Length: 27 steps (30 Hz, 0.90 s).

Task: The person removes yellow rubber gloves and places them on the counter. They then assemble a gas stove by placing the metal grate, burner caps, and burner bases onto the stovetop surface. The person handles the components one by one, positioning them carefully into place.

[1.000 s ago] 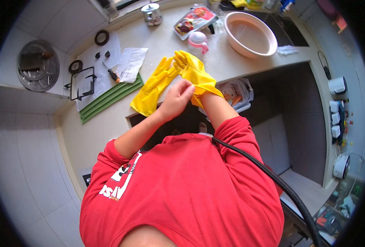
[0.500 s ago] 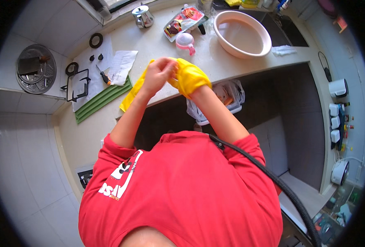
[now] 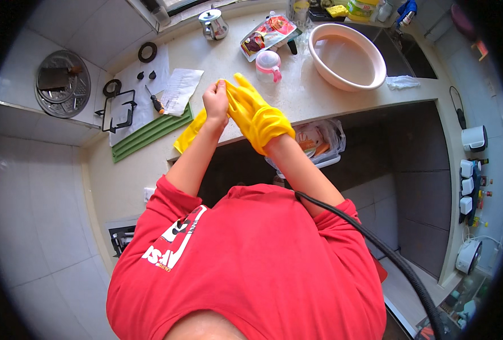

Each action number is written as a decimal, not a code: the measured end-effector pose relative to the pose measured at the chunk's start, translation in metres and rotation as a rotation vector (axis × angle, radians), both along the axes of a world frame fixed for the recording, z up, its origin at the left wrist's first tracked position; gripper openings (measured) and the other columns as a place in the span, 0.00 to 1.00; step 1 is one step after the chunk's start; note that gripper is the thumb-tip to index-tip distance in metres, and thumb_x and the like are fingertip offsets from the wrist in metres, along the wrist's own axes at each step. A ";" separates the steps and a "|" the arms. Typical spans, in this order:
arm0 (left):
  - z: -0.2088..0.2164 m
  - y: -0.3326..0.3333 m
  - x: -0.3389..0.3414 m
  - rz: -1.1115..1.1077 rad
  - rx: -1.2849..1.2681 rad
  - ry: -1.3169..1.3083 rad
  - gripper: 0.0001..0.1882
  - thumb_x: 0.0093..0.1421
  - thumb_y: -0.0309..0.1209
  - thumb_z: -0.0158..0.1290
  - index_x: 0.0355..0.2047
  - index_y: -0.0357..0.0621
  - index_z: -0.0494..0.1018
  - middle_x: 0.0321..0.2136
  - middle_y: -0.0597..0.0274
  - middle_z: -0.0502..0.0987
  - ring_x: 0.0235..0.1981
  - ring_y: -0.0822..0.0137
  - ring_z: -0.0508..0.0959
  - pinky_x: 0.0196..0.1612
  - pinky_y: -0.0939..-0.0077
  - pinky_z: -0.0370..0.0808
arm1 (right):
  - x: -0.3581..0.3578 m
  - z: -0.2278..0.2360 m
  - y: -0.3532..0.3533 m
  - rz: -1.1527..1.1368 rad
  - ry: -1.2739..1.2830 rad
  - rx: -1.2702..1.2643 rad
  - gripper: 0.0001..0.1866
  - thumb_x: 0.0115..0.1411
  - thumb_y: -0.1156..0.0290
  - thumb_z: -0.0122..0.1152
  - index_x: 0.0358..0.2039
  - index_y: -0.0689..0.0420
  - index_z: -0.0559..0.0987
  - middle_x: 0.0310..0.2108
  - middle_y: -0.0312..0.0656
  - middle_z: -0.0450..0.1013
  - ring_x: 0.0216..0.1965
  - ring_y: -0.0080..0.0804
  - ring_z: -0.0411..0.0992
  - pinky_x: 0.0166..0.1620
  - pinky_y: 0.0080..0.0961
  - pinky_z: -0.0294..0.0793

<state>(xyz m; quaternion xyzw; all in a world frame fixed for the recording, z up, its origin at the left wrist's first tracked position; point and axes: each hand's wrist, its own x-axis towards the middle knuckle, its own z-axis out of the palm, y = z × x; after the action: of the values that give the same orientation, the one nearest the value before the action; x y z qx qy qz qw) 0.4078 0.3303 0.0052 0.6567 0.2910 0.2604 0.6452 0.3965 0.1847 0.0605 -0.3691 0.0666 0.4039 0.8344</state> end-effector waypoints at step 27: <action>0.069 0.041 -0.057 0.015 0.070 -0.037 0.16 0.62 0.38 0.52 0.24 0.38 0.73 0.20 0.67 0.73 0.22 0.75 0.70 0.27 0.79 0.68 | -0.007 -0.008 -0.020 -0.045 -0.677 -0.475 0.18 0.56 0.65 0.62 0.42 0.64 0.73 0.35 0.40 0.74 0.34 0.23 0.73 0.38 0.20 0.72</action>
<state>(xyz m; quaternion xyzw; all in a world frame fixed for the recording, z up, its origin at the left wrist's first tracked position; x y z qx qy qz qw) 0.3505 0.3712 0.0739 0.6718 0.2745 0.2875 0.6251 0.3897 0.1651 0.0525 -0.6618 -0.1120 0.2149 0.7094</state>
